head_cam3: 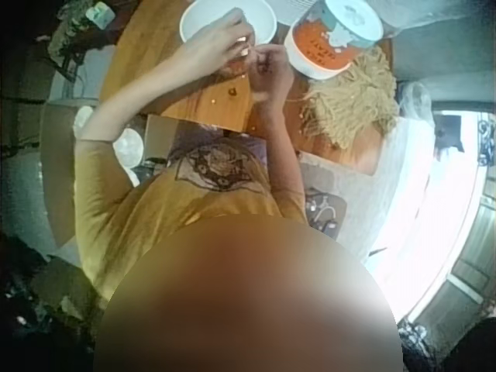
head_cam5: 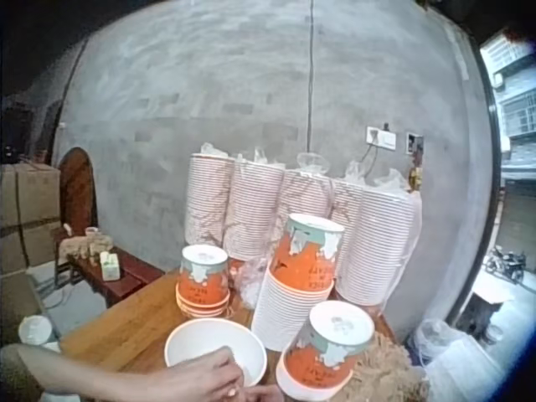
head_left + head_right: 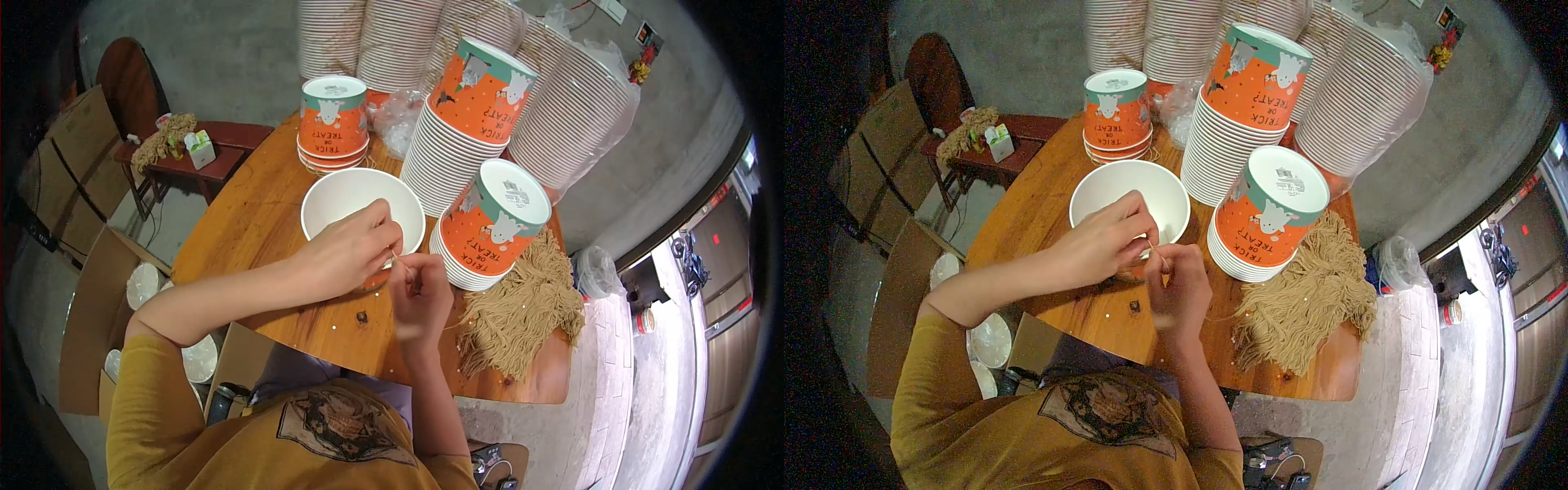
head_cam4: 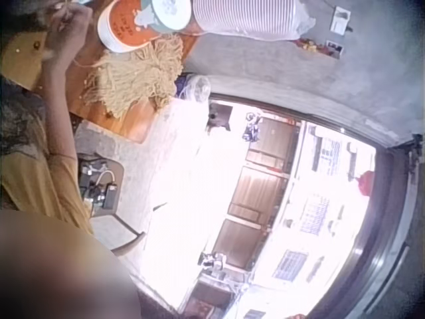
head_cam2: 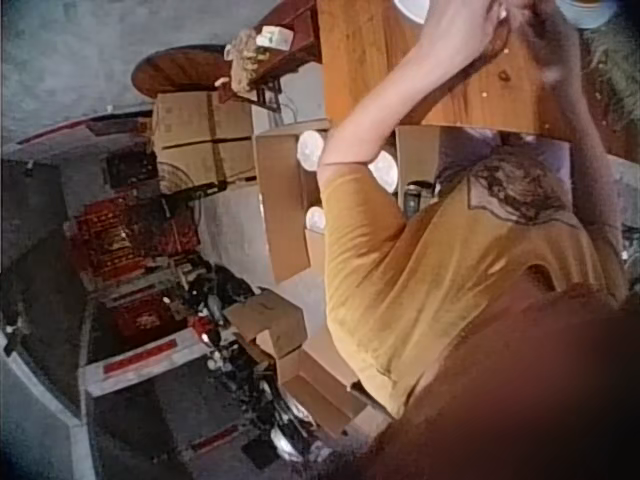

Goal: Inserting thin wooden sticks into holes in printed paper cups as part of a manual assembly or packaging process.

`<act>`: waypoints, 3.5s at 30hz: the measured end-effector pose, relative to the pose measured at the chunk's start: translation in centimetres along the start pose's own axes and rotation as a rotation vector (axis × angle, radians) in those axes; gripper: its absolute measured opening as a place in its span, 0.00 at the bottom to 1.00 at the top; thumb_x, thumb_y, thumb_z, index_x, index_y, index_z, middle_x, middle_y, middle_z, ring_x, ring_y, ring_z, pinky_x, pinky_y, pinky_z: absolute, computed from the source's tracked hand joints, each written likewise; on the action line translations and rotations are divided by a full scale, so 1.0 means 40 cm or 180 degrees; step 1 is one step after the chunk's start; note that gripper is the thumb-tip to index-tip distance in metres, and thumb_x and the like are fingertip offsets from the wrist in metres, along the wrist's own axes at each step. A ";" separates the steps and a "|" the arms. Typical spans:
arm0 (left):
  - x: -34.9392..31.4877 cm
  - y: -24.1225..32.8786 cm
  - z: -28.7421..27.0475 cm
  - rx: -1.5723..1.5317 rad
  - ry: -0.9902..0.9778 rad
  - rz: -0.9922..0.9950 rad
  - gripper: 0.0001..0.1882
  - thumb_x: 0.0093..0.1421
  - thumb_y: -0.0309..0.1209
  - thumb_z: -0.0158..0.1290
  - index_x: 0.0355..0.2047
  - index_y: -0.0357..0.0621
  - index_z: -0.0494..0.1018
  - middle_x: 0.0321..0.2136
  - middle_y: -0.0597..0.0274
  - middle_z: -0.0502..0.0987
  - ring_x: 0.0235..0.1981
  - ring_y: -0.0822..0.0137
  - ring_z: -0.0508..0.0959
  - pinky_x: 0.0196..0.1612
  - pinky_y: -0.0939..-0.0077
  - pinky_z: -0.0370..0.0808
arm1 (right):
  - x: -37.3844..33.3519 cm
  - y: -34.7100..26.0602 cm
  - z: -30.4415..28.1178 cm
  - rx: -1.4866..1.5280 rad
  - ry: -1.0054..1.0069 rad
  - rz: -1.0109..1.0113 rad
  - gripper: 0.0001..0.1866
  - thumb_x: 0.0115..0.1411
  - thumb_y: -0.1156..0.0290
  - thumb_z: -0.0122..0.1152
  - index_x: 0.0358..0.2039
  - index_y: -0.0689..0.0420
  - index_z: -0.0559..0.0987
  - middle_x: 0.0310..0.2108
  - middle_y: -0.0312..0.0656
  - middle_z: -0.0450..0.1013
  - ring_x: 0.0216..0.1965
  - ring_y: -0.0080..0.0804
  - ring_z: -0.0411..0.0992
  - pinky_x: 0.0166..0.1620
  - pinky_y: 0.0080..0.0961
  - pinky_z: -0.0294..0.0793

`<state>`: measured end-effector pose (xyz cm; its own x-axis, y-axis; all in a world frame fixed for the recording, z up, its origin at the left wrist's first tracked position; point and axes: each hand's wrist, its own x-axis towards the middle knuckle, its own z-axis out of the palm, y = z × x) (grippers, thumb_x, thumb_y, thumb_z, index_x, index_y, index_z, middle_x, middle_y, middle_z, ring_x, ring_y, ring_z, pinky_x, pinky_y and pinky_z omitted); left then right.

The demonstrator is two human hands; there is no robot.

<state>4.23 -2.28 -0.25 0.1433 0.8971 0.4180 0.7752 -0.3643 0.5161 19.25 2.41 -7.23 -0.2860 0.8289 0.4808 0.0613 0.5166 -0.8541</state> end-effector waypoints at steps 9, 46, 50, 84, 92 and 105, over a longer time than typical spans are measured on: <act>-0.008 -0.019 0.017 -0.0576 0.0275 -0.0502 0.02 0.59 0.23 0.51 0.32 0.37 0.70 0.28 0.52 0.75 0.29 0.56 0.77 0.32 0.64 0.73 | -0.003 -0.025 0.006 -0.0685 0.0079 -0.0706 0.10 0.53 0.79 0.64 0.34 0.55 0.72 0.28 0.39 0.69 0.26 0.35 0.72 0.31 0.28 0.72; 0.027 -0.047 0.016 -0.1482 -0.0289 -0.0263 0.21 0.60 0.21 0.52 0.52 0.40 0.60 0.28 0.64 0.71 0.32 0.70 0.74 0.39 0.75 0.72 | 0.023 0.033 -0.018 0.0988 0.0074 0.0335 0.07 0.61 0.77 0.59 0.40 0.58 0.75 0.28 0.30 0.66 0.27 0.15 0.64 0.31 0.15 0.67; 0.028 -0.051 0.016 -0.1485 -0.0287 -0.0274 0.20 0.60 0.21 0.52 0.52 0.40 0.59 0.28 0.64 0.72 0.31 0.70 0.74 0.40 0.75 0.72 | 0.021 0.024 -0.028 -0.0151 0.0161 -0.0547 0.13 0.56 0.79 0.62 0.42 0.53 0.76 0.32 0.34 0.64 0.28 0.23 0.67 0.30 0.18 0.69; 0.032 -0.027 -0.001 -0.1082 -0.0693 -0.0467 0.17 0.63 0.25 0.49 0.51 0.39 0.61 0.29 0.63 0.71 0.32 0.71 0.72 0.38 0.75 0.71 | 0.033 0.021 -0.032 0.0977 -0.0228 0.0452 0.01 0.63 0.77 0.57 0.35 0.58 0.74 0.25 0.24 0.66 0.24 0.08 0.59 0.27 0.08 0.57; 0.030 -0.032 -0.003 -0.0480 -0.0597 -0.0432 0.08 0.62 0.29 0.50 0.39 0.38 0.69 0.33 0.52 0.74 0.38 0.56 0.75 0.42 0.64 0.71 | 0.027 0.036 -0.036 0.0641 -0.0128 0.0307 0.02 0.63 0.76 0.58 0.34 0.58 0.73 0.25 0.24 0.66 0.25 0.07 0.60 0.29 0.09 0.59; 0.027 -0.048 -0.005 -0.0400 -0.0535 -0.0611 0.07 0.61 0.29 0.48 0.34 0.37 0.70 0.33 0.51 0.75 0.37 0.54 0.75 0.42 0.62 0.72 | 0.009 0.058 -0.031 0.0505 -0.0056 0.0143 0.02 0.62 0.77 0.59 0.35 0.57 0.74 0.25 0.23 0.66 0.25 0.08 0.59 0.29 0.08 0.59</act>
<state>2.79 -0.64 -0.64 0.1093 0.9777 0.1793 0.7172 -0.2025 0.6668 20.49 4.16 -8.80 -0.3031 0.8458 0.4390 -0.0769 0.4374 -0.8960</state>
